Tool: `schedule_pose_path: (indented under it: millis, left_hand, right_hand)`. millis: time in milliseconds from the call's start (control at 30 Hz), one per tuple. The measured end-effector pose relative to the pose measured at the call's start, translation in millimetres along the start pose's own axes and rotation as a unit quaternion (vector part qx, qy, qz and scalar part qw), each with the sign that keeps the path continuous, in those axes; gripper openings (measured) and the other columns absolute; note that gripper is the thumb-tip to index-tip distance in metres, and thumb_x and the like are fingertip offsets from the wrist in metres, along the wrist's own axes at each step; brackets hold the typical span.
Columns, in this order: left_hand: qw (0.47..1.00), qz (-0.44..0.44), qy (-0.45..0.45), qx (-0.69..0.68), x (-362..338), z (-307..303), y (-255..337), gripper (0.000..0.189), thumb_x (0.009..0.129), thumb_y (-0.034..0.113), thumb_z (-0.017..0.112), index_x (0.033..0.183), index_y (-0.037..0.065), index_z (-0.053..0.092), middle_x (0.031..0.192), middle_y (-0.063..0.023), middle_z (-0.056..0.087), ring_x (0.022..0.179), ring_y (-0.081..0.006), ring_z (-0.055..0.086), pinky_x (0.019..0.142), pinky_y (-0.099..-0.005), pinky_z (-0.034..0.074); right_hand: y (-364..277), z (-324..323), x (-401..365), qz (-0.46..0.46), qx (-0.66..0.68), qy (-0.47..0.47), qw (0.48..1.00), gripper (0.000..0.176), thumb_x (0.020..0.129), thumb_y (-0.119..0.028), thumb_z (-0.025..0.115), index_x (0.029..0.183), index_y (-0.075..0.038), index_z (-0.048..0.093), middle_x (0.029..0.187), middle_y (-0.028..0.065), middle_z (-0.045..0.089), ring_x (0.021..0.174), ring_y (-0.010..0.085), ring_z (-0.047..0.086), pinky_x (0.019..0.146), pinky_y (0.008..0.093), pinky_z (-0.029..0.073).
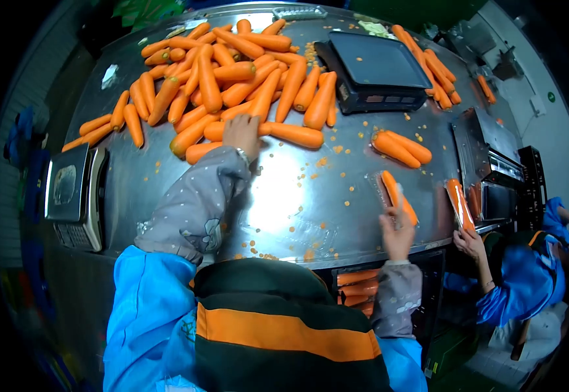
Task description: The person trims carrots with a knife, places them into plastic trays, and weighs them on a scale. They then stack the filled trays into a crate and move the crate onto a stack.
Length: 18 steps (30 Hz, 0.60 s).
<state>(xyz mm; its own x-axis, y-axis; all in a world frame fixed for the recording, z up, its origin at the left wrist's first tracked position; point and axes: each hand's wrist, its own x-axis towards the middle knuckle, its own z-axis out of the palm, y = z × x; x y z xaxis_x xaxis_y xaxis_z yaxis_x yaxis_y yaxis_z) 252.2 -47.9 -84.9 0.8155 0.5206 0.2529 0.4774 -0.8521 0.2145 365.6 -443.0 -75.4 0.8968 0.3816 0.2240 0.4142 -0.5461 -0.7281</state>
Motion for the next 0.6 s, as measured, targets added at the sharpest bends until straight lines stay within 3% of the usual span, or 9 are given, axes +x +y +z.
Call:
schedule_pose_path:
  millis: [67, 100, 200, 300, 400, 467, 500, 567, 600]
  left_hand:
    - [1.000, -0.018, -0.022, -0.006, 0.4, 5.8, -9.9, 0.045, 0.068, 0.026, 0.076, 0.108, 0.012, 0.061, 0.105, -0.0094, 0.059, 0.107, -0.0264, 0.052, 0.092, -0.0388, 0.035]
    - [1.000, 0.012, -0.014, 0.004, -0.1, 8.0, -17.7, 0.045, 0.068, 0.026, 0.076, 0.108, 0.012, 0.061, 0.102, -0.0092, 0.059, 0.103, -0.0273, 0.054, 0.091, -0.0391, 0.035]
    - [0.999, 0.035, -0.003, -0.031, 4.2, -17.7, -16.2, 0.050, 0.066, 0.019, 0.077, 0.113, 0.010, 0.060, 0.101, -0.0107, 0.062, 0.097, -0.0330, 0.058, 0.087, -0.0411, 0.040]
    - [0.948, -0.005, 0.091, -0.306, 5.9, -31.2, -32.3, 0.046, 0.073, 0.009, 0.073, 0.117, 0.005, 0.057, 0.106, -0.0097, 0.063, 0.099, -0.0307, 0.060, 0.088, -0.0393, 0.046]
    - [0.785, -0.090, 0.026, -0.612, -5.5, -93.1, -16.2, 0.041, 0.086, 0.011, 0.063, 0.124, 0.004, 0.050, 0.109, -0.0099, 0.060, 0.103, -0.0252, 0.060, 0.092, -0.0418, 0.046]
    - [0.502, -0.165, -0.035, -0.848, -25.0, -134.2, 17.7, 0.046, 0.088, 0.015, 0.059, 0.130, 0.006, 0.043, 0.111, -0.0132, 0.059, 0.104, -0.0274, 0.059, 0.096, -0.0478, 0.043]
    - [0.426, -0.176, -0.149, -0.875, -36.5, -142.1, 25.3, 0.045, 0.087, 0.018, 0.059, 0.127, 0.007, 0.043, 0.110, -0.0138, 0.059, 0.102, -0.0289, 0.059, 0.098, -0.0512, 0.041]
    - [0.400, -0.202, -0.111, -0.887, -56.7, -109.0, 38.8, 0.036, 0.081, 0.010, 0.064, 0.112, 0.006, 0.047, 0.095, -0.0128, 0.060, 0.092, -0.0294, 0.061, 0.086, -0.0463, 0.048]
    - [0.477, -0.233, -0.123, -0.839, -67.0, -115.0, 59.5, 0.032, 0.078, 0.007, 0.065, 0.106, 0.006, 0.048, 0.086, -0.0112, 0.059, 0.083, -0.0255, 0.062, 0.077, -0.0408, 0.051]
  right_hand:
    - [-9.0, 13.0, -18.2, -0.064, 0.022, 0.002, 0.998, 0.019, 0.072, -0.005, 0.072, 0.090, -0.003, 0.065, 0.083, 0.0112, 0.063, 0.075, 0.0231, 0.061, 0.071, 0.0331, 0.047]
    - [-18.8, 18.0, -29.9, 0.053, 0.077, -0.029, 0.995, 0.018, 0.073, -0.004, 0.070, 0.090, -0.002, 0.065, 0.081, 0.0102, 0.063, 0.070, 0.0217, 0.060, 0.066, 0.0310, 0.047]
    - [-21.1, 36.0, -60.2, 0.077, 0.154, -0.063, 0.983, 0.018, 0.078, -0.010, 0.069, 0.095, -0.004, 0.067, 0.077, -0.0006, 0.064, 0.060, 0.0067, 0.048, 0.056, 0.0239, 0.040]
    - [-61.9, 27.6, -74.7, 0.296, 0.376, -0.179, 0.860, 0.025, 0.082, -0.015, 0.068, 0.103, -0.001, 0.065, 0.065, -0.0039, 0.055, 0.053, 0.0017, 0.044, 0.046, 0.0170, 0.032]
    - [-75.7, 35.0, -86.4, 0.347, 0.577, -0.187, 0.715, 0.025, 0.088, -0.008, 0.058, 0.109, 0.005, 0.058, 0.074, 0.0032, 0.055, 0.049, 0.0039, 0.042, 0.043, 0.0193, 0.033]
    - [-83.6, 36.9, -88.7, 0.350, 0.585, -0.213, 0.700, 0.020, 0.086, -0.002, 0.054, 0.103, 0.005, 0.060, 0.081, 0.0091, 0.060, 0.048, 0.0046, 0.044, 0.044, 0.0192, 0.036]
    - [-78.7, 36.5, -91.4, 0.340, 0.573, -0.259, 0.700, 0.019, 0.085, -0.001, 0.053, 0.101, 0.005, 0.061, 0.083, 0.0103, 0.061, 0.048, 0.0048, 0.044, 0.044, 0.0191, 0.036]
    - [-78.8, 34.8, -93.1, 0.337, 0.565, -0.307, 0.688, 0.017, 0.082, 0.002, 0.051, 0.095, 0.004, 0.062, 0.083, 0.0120, 0.064, 0.049, 0.0060, 0.047, 0.046, 0.0188, 0.039]
    - [-79.6, 32.6, -91.5, 0.301, 0.522, -0.283, 0.746, 0.016, 0.082, 0.002, 0.051, 0.093, 0.004, 0.063, 0.081, 0.0111, 0.064, 0.049, 0.0066, 0.048, 0.046, 0.0202, 0.040]
